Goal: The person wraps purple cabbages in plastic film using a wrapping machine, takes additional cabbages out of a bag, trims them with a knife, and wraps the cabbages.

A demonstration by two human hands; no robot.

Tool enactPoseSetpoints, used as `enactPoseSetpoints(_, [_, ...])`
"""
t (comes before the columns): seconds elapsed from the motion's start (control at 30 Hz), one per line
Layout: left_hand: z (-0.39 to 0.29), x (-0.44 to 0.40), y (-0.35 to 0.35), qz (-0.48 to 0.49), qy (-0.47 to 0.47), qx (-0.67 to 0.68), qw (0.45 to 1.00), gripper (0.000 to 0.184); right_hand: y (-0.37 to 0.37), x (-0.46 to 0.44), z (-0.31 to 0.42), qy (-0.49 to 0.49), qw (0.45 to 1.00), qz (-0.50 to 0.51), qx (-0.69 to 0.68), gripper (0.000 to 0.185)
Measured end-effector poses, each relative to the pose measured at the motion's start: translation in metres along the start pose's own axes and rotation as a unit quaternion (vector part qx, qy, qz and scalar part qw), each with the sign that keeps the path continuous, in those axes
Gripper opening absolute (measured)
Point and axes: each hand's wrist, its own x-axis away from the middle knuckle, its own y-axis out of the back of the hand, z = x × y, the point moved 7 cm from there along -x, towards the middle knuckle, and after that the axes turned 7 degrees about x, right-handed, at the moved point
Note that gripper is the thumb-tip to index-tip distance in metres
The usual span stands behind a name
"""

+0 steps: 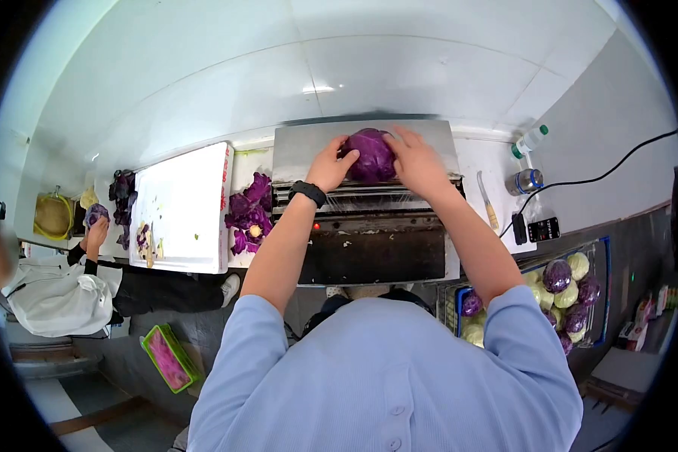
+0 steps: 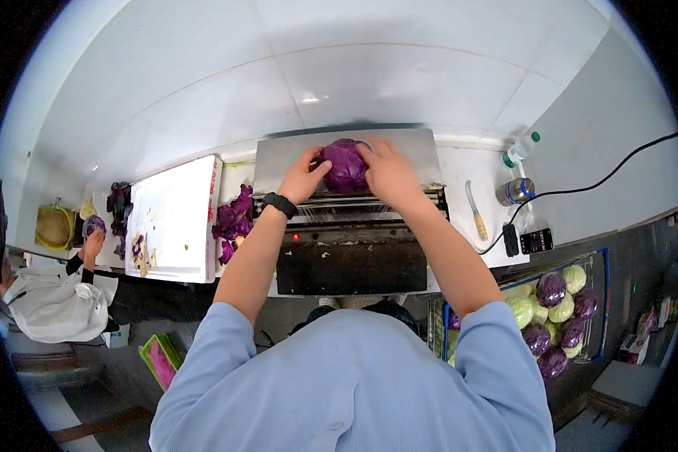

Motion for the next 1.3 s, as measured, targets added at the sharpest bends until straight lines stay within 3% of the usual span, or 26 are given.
enactPoseSetpoints(0.03, [-0.001, 0.002, 0.0, -0.004, 0.006, -0.013, 1.0, 0.06, -0.003, 0.003, -0.009, -0.05, 0.998, 0.025, 0.007, 0.049])
enactPoseSetpoints(0.13, [-0.002, 0.001, 0.001, 0.008, 0.018, 0.005, 1.0, 0.061, -0.006, 0.012, -0.024, -0.072, 0.996, 0.036, -0.047, 0.044])
enactPoseSetpoints(0.23, [-0.008, 0.01, 0.012, -0.04, -0.013, -0.015, 0.999, 0.055, 0.001, 0.032, -0.025, -0.05, 0.994, -0.009, -0.093, 0.041])
enactPoseSetpoints(0.33, [-0.018, 0.037, 0.039, -0.091, -0.034, 0.028, 0.995, 0.042, 0.019, 0.056, -0.032, -0.084, 0.985, -0.017, -0.149, 0.035])
enactPoseSetpoints(0.43, [-0.024, 0.079, 0.062, -0.096, -0.033, -0.043, 0.994, 0.023, 0.022, 0.087, -0.048, -0.109, 0.979, -0.042, -0.166, 0.027])
enactPoseSetpoints(0.47, [-0.028, 0.092, 0.063, -0.077, -0.061, -0.091, 0.991, 0.02, 0.025, 0.097, -0.051, -0.122, 0.973, -0.064, -0.182, 0.022])
enactPoseSetpoints(0.63, [-0.035, 0.129, 0.041, 0.028, -0.189, -0.318, 0.929, 0.011, 0.011, 0.138, -0.057, -0.151, 0.977, 0.059, -0.14, 0.017])
enactPoseSetpoints(0.77, [-0.028, 0.122, 0.027, 0.09, -0.206, -0.399, 0.889, 0.011, 0.008, 0.145, -0.057, -0.141, 0.982, 0.083, -0.091, 0.013])
enactPoseSetpoints(1.0, [-0.018, 0.109, 0.014, 0.184, -0.208, -0.44, 0.854, 0.009, -0.001, 0.14, -0.079, -0.122, 0.988, 0.091, -0.008, 0.014])
enactPoseSetpoints(1.3, [-0.01, 0.099, 0.006, 0.208, -0.206, -0.448, 0.845, 0.006, -0.002, 0.129, -0.087, -0.106, 0.986, 0.128, -0.002, 0.013])
